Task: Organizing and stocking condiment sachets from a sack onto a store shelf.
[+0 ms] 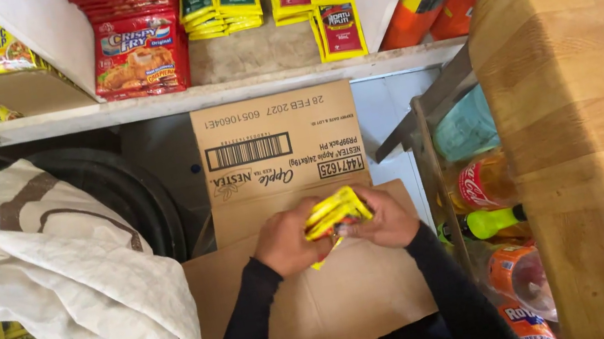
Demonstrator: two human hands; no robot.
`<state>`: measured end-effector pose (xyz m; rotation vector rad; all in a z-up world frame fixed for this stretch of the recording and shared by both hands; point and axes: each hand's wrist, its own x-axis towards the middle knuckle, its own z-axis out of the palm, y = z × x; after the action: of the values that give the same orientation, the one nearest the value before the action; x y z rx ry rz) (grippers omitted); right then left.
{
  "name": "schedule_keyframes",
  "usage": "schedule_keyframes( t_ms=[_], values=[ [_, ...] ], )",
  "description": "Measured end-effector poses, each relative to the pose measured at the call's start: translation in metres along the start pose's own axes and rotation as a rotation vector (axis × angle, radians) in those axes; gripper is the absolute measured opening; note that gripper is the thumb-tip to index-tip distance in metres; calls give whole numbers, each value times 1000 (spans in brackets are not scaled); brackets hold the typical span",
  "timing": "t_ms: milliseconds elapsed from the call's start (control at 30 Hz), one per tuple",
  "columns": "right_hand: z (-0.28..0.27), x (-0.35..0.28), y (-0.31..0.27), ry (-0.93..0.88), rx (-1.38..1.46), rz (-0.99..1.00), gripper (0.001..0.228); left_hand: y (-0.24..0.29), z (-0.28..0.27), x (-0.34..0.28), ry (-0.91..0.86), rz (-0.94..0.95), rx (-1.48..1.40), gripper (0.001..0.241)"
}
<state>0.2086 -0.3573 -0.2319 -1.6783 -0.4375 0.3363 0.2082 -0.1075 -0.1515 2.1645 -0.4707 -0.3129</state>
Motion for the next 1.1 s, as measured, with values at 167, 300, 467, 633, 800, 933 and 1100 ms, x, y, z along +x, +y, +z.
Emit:
schedule_keyframes(
  t_ms=[167, 300, 467, 633, 800, 933, 1100],
  values=[
    [-15, 53, -42, 51, 252, 99, 58, -33, 8, 25, -64, -67, -645, 44],
    [-18, 96, -50, 286, 308, 116, 60, -19, -5, 50, 28, -192, -979, 43],
    [-11, 132, -23, 450, 407, 60, 47, -32, -6, 95, 161, -221, -994, 44],
    [-7, 160, -29, 612, 345, -1, 63, -51, -8, 132, 269, -212, -929, 55],
    [-24, 201, -28, 653, 267, -78, 66, -45, -34, 167, 329, -221, -938, 44],
    [-39, 235, -38, 700, 428, -18, 68, -37, -70, 206, 333, -264, -972, 38],
    [-53, 269, -7, 677, 452, -64, 60, -102, -77, 287, 338, -227, -966, 34]
  ],
)
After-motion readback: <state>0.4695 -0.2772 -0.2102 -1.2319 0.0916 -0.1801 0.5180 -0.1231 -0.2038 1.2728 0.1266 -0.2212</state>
